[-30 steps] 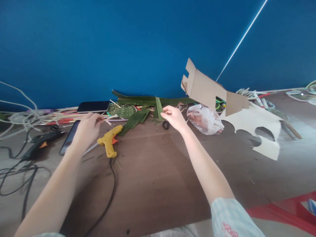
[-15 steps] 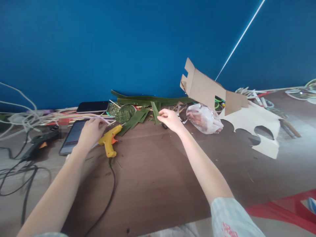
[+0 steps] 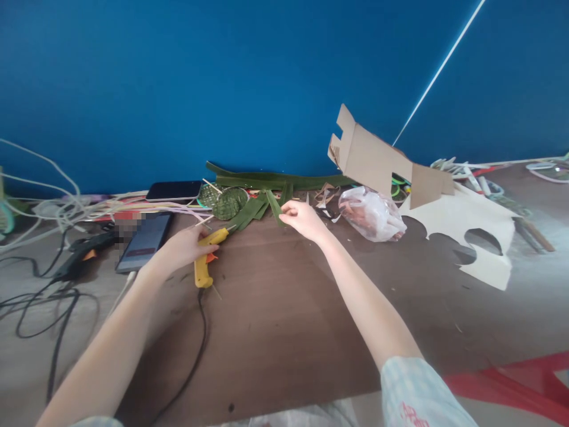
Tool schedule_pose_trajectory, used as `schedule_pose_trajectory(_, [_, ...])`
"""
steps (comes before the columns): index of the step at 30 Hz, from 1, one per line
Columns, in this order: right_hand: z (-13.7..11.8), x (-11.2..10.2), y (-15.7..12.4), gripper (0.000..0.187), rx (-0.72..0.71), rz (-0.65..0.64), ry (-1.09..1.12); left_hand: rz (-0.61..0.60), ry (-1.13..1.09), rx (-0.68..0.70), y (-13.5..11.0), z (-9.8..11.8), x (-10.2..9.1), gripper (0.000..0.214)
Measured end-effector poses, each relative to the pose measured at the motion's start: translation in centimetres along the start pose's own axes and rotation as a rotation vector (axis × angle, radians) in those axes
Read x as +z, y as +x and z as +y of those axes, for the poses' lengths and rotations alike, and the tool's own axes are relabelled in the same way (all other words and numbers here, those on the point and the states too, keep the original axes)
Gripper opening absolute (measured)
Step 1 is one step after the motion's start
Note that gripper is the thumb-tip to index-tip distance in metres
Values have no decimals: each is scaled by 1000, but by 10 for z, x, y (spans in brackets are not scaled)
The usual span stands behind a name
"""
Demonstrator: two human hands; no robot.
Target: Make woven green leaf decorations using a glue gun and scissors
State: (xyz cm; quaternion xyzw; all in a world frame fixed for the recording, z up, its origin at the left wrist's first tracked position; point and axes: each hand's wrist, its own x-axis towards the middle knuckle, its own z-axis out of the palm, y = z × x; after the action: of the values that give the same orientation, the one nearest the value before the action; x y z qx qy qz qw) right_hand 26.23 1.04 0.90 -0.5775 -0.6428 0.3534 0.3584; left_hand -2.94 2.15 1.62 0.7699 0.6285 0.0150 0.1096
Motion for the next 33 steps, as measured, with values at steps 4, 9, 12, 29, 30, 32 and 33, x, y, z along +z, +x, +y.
schedule_pose_trajectory(4, [3, 4, 1, 16, -12, -19, -14, -54, 117, -54, -9, -5, -5, 35])
schedule_pose_trajectory(9, [6, 15, 1, 16, -15, -50, -14, -17, 204, -109, -23, -11, -11, 35])
schedule_pose_trajectory(12, [6, 27, -5, 16, 8, -96, 63, 141, 204, -101, -28, 1, -8, 37])
schedule_pose_trajectory(29, [13, 60, -36, 14, -111, -84, 225, 94, -891, 162, -16, 88, 64, 16])
schedule_pose_trajectory(30, [13, 59, -36, 14, -116, -96, 211, 90, -878, 164, -16, 87, 64, 17])
schedule_pose_trajectory(32, [13, 58, -36, 16, -133, -115, 179, 85, -854, 162, -17, 86, 64, 19])
schedule_pose_trajectory(33, [13, 57, -36, 17, -144, -119, 166, 89, -842, 159, -17, 86, 64, 20])
